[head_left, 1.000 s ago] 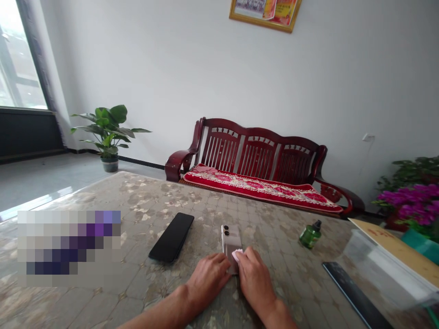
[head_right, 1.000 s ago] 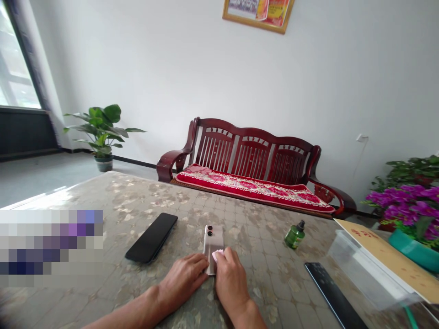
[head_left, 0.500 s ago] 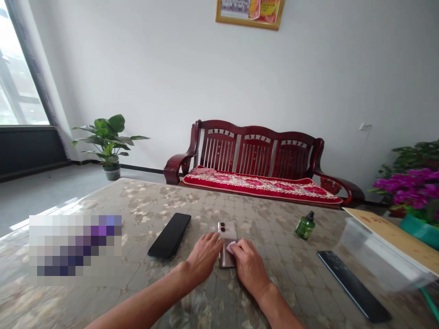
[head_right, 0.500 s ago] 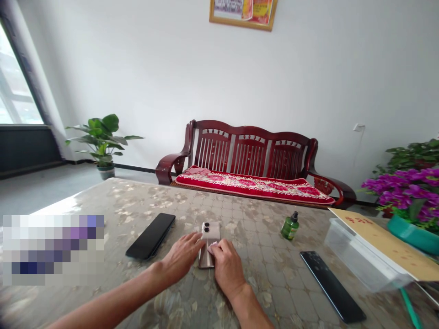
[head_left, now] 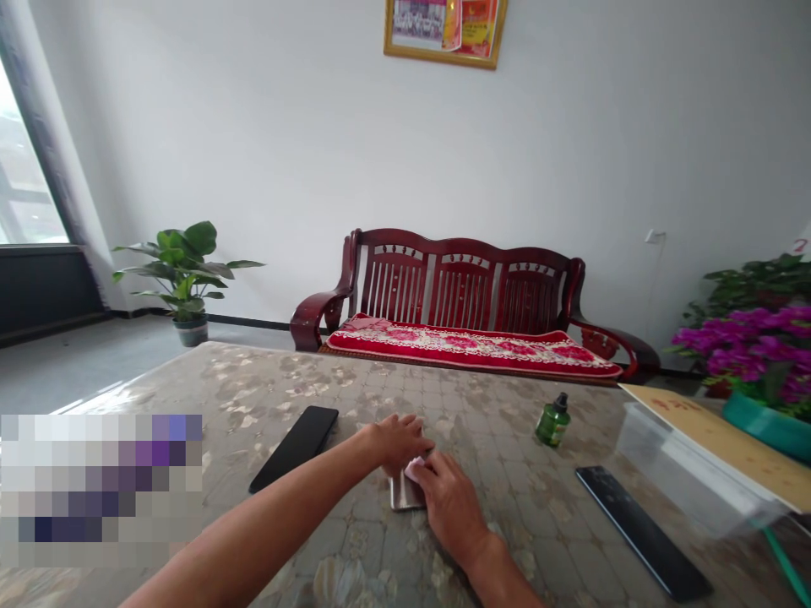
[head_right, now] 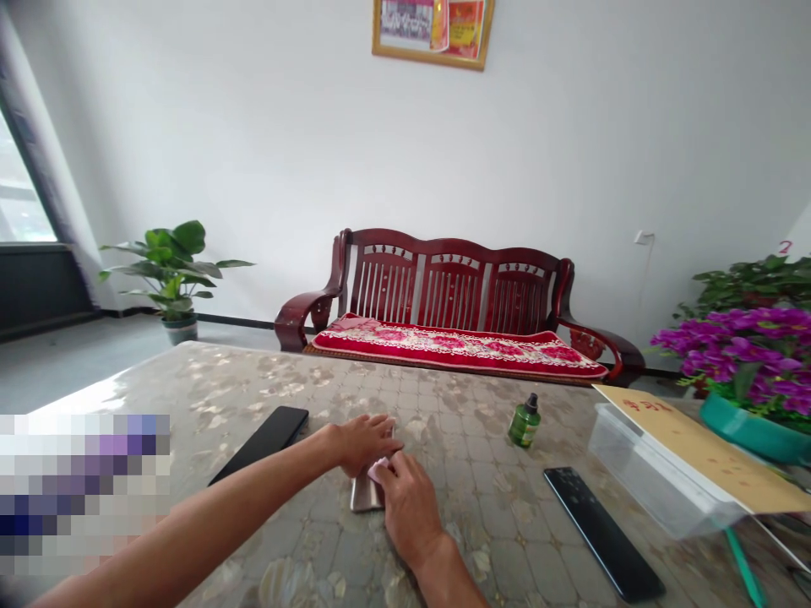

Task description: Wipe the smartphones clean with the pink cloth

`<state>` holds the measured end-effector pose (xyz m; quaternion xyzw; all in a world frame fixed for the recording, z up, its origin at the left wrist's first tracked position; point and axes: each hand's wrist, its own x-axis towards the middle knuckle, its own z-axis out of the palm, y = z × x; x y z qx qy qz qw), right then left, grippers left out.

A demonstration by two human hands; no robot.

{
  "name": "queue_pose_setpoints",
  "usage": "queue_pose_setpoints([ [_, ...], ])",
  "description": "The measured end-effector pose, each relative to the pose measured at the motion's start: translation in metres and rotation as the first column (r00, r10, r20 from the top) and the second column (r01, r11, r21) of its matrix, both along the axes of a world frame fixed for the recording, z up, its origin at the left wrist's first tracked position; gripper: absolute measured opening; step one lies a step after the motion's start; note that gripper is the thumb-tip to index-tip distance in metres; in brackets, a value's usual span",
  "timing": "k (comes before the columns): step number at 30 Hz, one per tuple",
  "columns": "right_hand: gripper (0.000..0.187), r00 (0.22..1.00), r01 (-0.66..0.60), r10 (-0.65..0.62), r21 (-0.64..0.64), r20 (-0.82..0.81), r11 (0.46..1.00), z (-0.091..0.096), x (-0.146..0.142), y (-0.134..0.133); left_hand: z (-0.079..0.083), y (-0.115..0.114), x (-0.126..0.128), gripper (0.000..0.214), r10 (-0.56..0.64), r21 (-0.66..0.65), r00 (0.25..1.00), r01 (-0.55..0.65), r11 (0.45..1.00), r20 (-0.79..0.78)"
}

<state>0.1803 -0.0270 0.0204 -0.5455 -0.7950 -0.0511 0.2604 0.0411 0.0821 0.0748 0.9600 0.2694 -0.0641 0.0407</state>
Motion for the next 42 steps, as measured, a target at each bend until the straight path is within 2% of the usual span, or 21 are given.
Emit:
queue_pose_setpoints([
  [4,0.019,1.000,0.013,-0.013,0.004,0.017,1.000,-0.002,0.004,0.005,0.003,0.011,-0.005,0.076,0.084,-0.068,0.996,-0.087,0.994,-0.040],
  [9,0.021,0.996,0.079,-0.079,-0.015,0.047,0.997,0.002,0.012,0.009,0.004,0.020,-0.015,0.082,0.242,-0.115,0.967,-0.250,0.961,-0.076],
  [12,0.023,0.993,0.112,-0.111,-0.038,0.044,0.993,0.004,0.014,0.009,0.002,0.011,-0.015,0.074,0.338,-0.092,0.939,-0.342,0.935,-0.057],
  [18,0.025,0.977,0.213,-0.213,-0.049,0.019,0.976,0.002,0.017,0.011,-0.010,-0.025,-0.018,0.054,0.502,-0.034,0.861,-0.501,0.865,0.087],
  [20,0.027,0.972,0.234,-0.234,-0.047,0.014,0.971,0.002,0.020,0.013,-0.015,-0.034,-0.026,0.050,0.513,-0.056,0.848,-0.510,0.858,0.136],
  [25,0.030,0.967,0.256,-0.255,-0.041,0.020,0.966,0.004,0.019,0.014,-0.026,-0.041,-0.052,0.044,0.471,-0.134,0.840,-0.452,0.882,0.269],
  [31,0.026,0.996,0.086,-0.086,-0.037,-0.013,0.996,0.004,-0.013,0.010,-0.035,-0.042,-0.061,0.037,0.453,-0.188,0.811,-0.412,0.891,0.369],
  [33,0.026,0.997,0.072,-0.073,-0.038,-0.013,0.997,0.004,-0.015,0.011,-0.037,-0.044,-0.062,0.036,0.442,-0.196,0.799,-0.397,0.897,0.407],
  [35,0.029,0.993,0.120,-0.120,-0.052,-0.002,0.991,0.003,-0.007,0.014,-0.039,-0.045,-0.063,0.034,0.430,-0.202,0.785,-0.379,0.903,0.446],
  [39,0.035,0.954,0.298,-0.295,-0.087,0.044,0.951,0.004,0.014,0.024,-0.045,-0.044,-0.066,0.033,0.417,-0.204,0.772,-0.364,0.909,0.479],
  [42,0.036,0.941,0.335,-0.326,-0.116,0.092,0.935,0.008,0.014,0.030,-0.047,-0.042,-0.065,0.034,0.420,-0.203,0.766,-0.369,0.907,0.487],
])
